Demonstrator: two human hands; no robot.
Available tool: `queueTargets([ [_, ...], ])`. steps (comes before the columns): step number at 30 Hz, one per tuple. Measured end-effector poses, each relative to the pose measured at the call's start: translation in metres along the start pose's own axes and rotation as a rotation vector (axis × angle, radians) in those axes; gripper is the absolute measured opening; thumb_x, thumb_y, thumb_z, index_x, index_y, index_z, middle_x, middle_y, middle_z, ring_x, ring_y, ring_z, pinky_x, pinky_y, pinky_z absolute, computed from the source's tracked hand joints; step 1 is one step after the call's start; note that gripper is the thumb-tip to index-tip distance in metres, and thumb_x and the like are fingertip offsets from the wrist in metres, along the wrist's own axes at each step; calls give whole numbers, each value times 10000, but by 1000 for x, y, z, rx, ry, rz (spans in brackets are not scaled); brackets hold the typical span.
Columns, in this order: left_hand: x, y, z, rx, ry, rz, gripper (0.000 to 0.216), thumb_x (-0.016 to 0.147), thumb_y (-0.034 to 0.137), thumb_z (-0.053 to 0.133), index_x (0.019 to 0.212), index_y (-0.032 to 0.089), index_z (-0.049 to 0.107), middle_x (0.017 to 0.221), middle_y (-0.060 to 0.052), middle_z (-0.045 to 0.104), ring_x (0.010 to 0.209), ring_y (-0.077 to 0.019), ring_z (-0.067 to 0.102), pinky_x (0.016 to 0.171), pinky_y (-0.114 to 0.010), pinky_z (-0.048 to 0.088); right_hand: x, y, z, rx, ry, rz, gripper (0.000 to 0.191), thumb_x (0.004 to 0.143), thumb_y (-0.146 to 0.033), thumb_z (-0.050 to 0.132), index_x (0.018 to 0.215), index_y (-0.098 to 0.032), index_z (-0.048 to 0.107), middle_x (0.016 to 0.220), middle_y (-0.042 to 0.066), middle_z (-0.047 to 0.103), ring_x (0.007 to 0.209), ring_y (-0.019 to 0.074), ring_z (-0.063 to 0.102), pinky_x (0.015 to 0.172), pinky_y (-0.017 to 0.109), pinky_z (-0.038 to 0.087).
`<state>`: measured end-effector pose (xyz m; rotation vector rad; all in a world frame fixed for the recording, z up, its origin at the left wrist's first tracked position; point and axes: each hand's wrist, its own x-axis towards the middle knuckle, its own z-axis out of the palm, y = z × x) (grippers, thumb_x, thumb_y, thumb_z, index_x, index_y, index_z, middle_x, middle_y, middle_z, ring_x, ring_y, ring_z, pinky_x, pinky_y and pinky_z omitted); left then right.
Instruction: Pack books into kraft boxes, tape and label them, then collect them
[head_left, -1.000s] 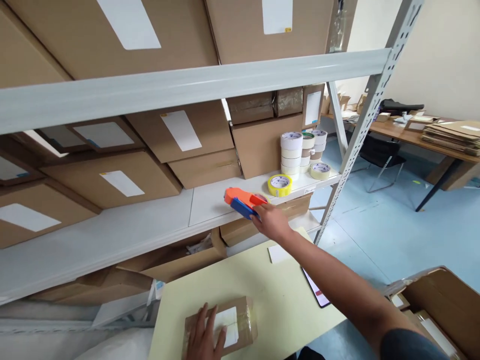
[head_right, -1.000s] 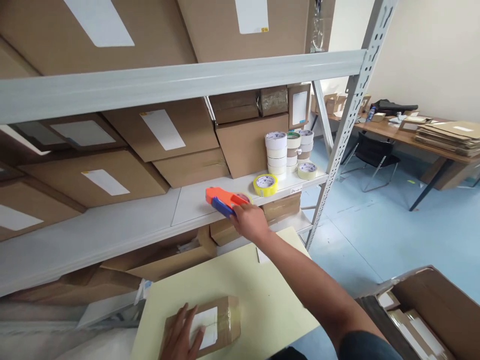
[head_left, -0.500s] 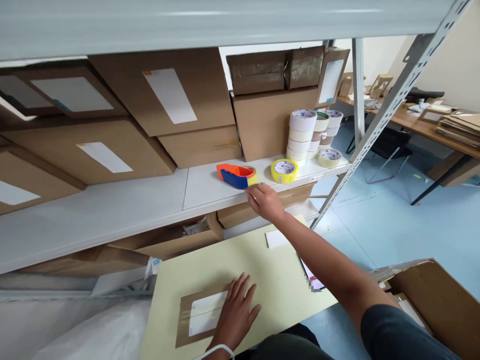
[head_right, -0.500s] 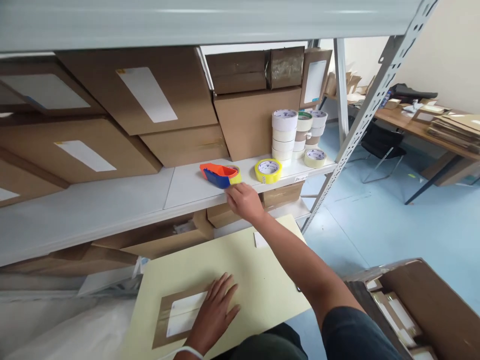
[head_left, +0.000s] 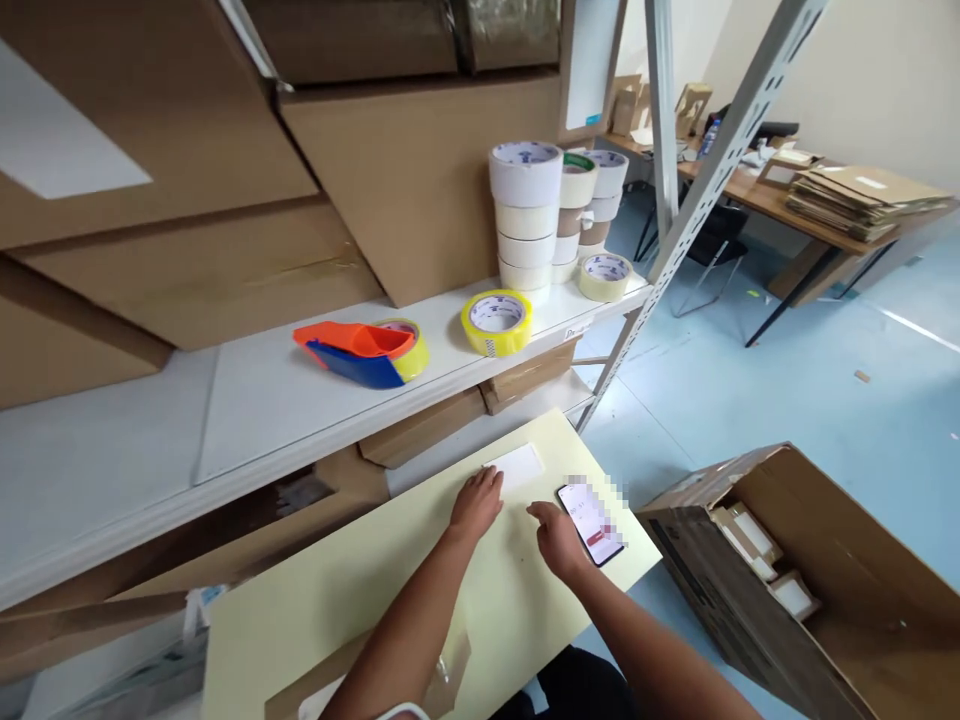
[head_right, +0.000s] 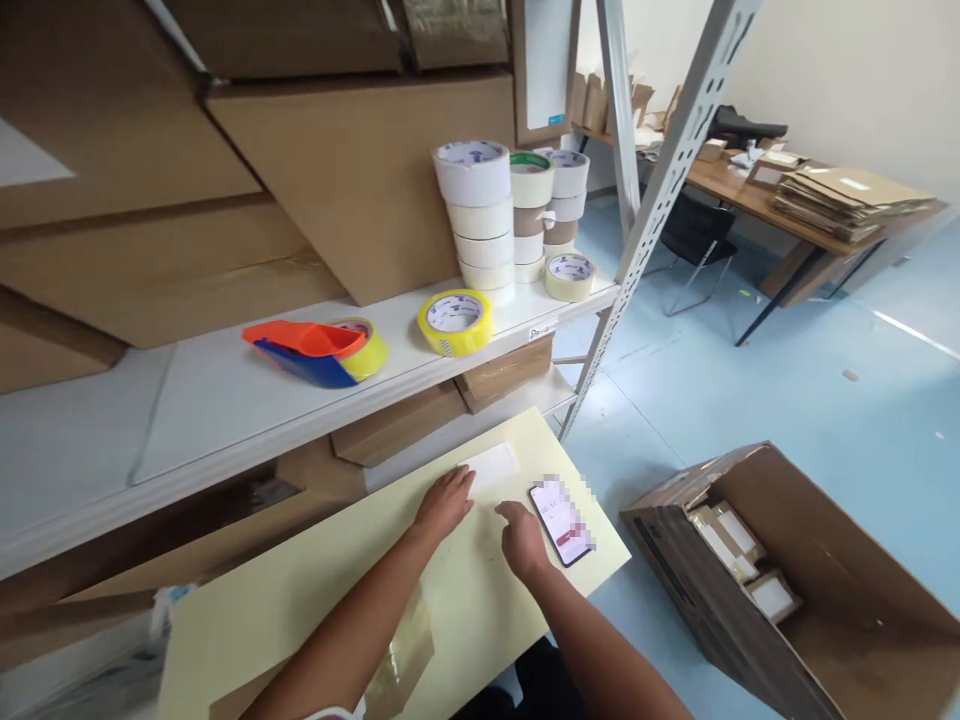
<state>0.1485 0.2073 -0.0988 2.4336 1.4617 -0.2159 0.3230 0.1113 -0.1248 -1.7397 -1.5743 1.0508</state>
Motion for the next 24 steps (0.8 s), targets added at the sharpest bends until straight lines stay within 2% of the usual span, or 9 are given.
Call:
queueTargets([
  [4, 14, -8, 11, 25, -73, 23, 314, 893, 40, 512, 1138, 166, 660, 1188, -152, 694, 1155, -254, 650, 1016, -371, 486, 8, -1, -5, -3, -15, 57, 718, 648, 86, 408, 1253, -142, 721, 1408, 133, 651, 1323, 252, 609, 1119, 398, 493],
  [6, 17, -12, 12, 28, -103, 34, 313, 901, 14, 477, 1095, 161, 674, 1159, -155, 701, 1124, -252, 665, 992, -367, 492, 15, -3, -9, 24, -37, 72, 698, 690, 87, 415, 1282, -141, 705, 1404, 135, 656, 1305, 244, 626, 1110, 387, 499],
  [11, 25, -19, 9, -7, -147, 34, 310, 886, -18, 471, 954, 165, 711, 1080, -139, 739, 1052, -232, 699, 950, -342, 495, 25, -6, -12, 141, -88, 160, 523, 904, -9, 403, 1362, -94, 641, 1238, 175, 744, 1190, 238, 707, 984, 343, 559],
  [14, 28, -22, 6, -60, -126, -15, 245, 922, 73, 498, 893, 178, 717, 1005, -125, 758, 955, -240, 719, 862, -347, 522, 29, -7, -10, 126, -110, 193, 435, 943, -63, 435, 1295, -118, 684, 1123, 153, 778, 1100, 250, 745, 860, 311, 574],
  [16, 28, -23, 5, -110, -83, -53, 215, 934, 143, 517, 889, 195, 721, 1007, -110, 764, 961, -249, 714, 830, -347, 532, 31, -8, -9, 75, -116, 187, 381, 955, -99, 456, 1224, -155, 720, 1035, 116, 791, 1006, 247, 766, 797, 297, 565],
  [18, 27, -26, 4, -167, -29, -71, 188, 918, 168, 542, 890, 210, 723, 1025, -92, 769, 1017, -250, 699, 866, -349, 536, 32, -8, -8, -14, -86, 159, 352, 975, -141, 454, 1179, -175, 739, 1013, 103, 791, 959, 245, 765, 804, 306, 554],
  [21, 29, -29, 0, -255, 59, -41, 173, 891, 157, 564, 885, 227, 722, 1084, -69, 765, 1143, -224, 658, 1024, -344, 494, 33, -8, -5, -164, -41, 74, 365, 974, -152, 447, 1203, -169, 731, 1192, 130, 753, 1055, 251, 727, 895, 329, 541],
  [24, 36, -30, -5, -336, 142, -5, 166, 867, 153, 582, 884, 238, 724, 1180, -68, 741, 1272, -220, 595, 1135, -358, 428, 33, -8, 3, -293, -111, -52, 384, 931, -131, 494, 1245, -171, 710, 1350, 134, 679, 1201, 259, 652, 996, 345, 511],
])
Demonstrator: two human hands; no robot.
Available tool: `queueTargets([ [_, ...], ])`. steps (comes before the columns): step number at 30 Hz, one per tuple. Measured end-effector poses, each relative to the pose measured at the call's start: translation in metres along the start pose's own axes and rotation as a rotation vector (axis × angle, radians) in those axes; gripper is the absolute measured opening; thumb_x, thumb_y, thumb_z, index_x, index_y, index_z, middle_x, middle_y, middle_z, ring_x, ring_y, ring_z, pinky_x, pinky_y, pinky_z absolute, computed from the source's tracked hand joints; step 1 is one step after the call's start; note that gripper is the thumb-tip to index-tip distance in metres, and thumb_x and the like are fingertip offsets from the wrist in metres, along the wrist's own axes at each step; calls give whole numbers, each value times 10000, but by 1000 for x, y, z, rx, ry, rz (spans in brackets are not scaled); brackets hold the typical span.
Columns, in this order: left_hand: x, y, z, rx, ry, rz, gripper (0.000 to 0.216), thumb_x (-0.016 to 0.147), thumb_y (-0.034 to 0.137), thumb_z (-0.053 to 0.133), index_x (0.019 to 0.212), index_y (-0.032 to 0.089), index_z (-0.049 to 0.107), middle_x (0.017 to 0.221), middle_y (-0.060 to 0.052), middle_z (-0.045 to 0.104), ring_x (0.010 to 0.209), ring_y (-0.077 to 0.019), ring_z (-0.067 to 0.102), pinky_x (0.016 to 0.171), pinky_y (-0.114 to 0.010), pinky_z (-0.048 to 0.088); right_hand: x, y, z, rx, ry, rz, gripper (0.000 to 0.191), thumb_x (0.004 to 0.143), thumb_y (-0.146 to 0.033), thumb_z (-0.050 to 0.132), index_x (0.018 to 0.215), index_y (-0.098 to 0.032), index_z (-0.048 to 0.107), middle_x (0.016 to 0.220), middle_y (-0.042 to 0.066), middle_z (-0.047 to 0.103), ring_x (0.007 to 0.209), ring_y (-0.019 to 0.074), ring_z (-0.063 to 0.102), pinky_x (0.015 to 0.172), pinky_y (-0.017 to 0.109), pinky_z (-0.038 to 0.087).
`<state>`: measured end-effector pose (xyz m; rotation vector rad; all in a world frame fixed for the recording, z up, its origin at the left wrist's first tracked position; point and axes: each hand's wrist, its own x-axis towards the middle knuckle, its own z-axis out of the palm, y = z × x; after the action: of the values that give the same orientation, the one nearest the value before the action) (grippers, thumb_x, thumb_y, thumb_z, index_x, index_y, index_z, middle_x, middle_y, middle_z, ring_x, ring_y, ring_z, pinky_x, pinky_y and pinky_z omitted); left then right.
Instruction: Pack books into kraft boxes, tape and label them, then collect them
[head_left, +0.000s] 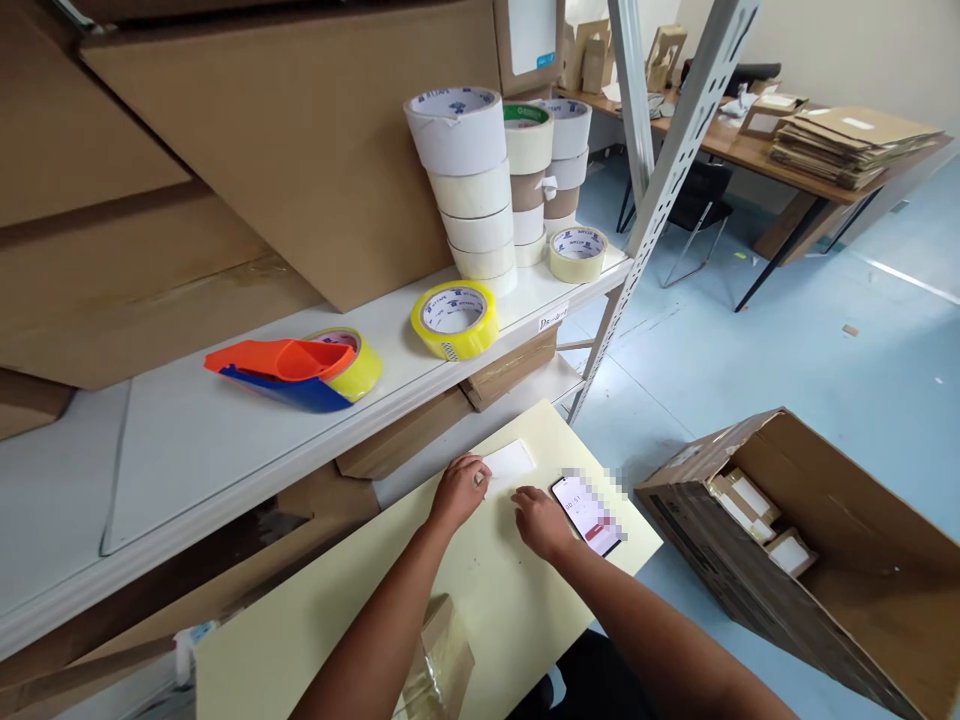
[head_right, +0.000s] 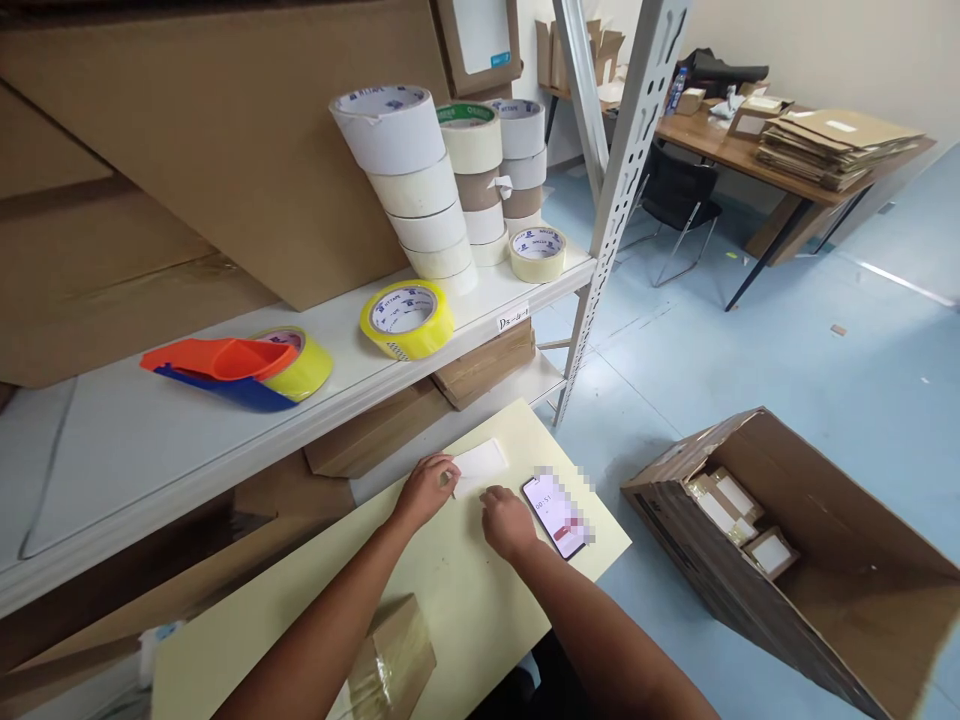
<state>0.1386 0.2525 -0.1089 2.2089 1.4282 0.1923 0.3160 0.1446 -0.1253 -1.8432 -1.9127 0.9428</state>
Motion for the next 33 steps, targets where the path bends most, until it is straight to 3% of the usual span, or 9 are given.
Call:
queueTargets([
  [3, 13, 6, -3, -75, 46, 23, 151, 838, 162, 604, 875, 242, 726, 1237, -66, 722, 1311, -236, 574, 1152, -381, 423, 2, -4, 7, -97, -33, -102, 402, 906, -145, 541, 1282, -170, 681, 1411, 135, 635, 1307, 283, 561, 1082, 389, 460],
  [8, 35, 20, -3, -180, 47, 59, 154, 855, 233, 615, 946, 246, 739, 1189, -42, 734, 1209, -209, 642, 1079, -324, 482, 10, -11, 9, -116, 25, 17, 452, 926, -174, 531, 1372, -158, 601, 1481, 160, 565, 1340, 304, 514, 1092, 423, 447],
  [13, 43, 18, 8, -221, -46, -134, 610, 740, 321, 783, 1318, 204, 628, 1440, -121, 590, 1354, -267, 550, 1142, -359, 430, 18, -9, 15, -60, 52, 122, 494, 896, -162, 560, 1389, -142, 580, 1467, 178, 559, 1350, 313, 509, 1115, 421, 428],
  [16, 34, 8, 17, -203, -175, -236, 771, 691, 396, 837, 1385, 184, 575, 1424, -159, 606, 1329, -314, 569, 1107, -397, 448, 22, -5, 19, 68, 91, 154, 433, 873, -104, 540, 1293, -138, 642, 1384, 168, 607, 1272, 271, 577, 1064, 355, 459],
  [20, 8, 2, 30, -250, -161, -332, 734, 709, 455, 826, 1348, 180, 594, 1394, -162, 637, 1318, -326, 575, 1085, -386, 434, 37, 0, 16, 212, 134, 293, 286, 857, -52, 492, 1021, -142, 708, 1137, 146, 685, 999, 230, 674, 899, 316, 505],
  [23, -15, 10, 42, -366, -154, -479, 763, 771, 451, 781, 1428, 177, 507, 1300, -140, 701, 1185, -285, 668, 954, -333, 497, 59, 3, 10, 226, 162, 347, 299, 826, -21, 470, 1018, -122, 676, 1115, 171, 674, 924, 230, 665, 838, 323, 499],
  [26, -37, 27, 52, -479, -170, -574, 804, 836, 420, 732, 1515, 166, 385, 1204, -125, 749, 1049, -242, 724, 861, -306, 518, 86, 4, 3, 241, 138, 288, 328, 783, 20, 461, 987, -134, 667, 1059, 149, 694, 903, 219, 656, 821, 310, 487],
  [29, -52, 45, 55, -380, -223, -502, 754, 871, 372, 689, 1527, 174, 374, 1175, -131, 752, 1026, -241, 724, 871, -327, 516, 108, 5, -5, 283, 78, 167, 335, 742, 34, 490, 912, -181, 683, 933, 61, 731, 864, 188, 663, 802, 271, 489],
  [33, -58, 58, 52, -62, -176, -280, 504, 853, 229, 660, 1351, 225, 584, 1236, -147, 691, 1199, -316, 620, 1012, -431, 460, 118, 8, -14, 342, 106, 89, 387, 780, -5, 463, 1004, -209, 704, 960, 25, 758, 898, 172, 685, 851, 277, 521],
])
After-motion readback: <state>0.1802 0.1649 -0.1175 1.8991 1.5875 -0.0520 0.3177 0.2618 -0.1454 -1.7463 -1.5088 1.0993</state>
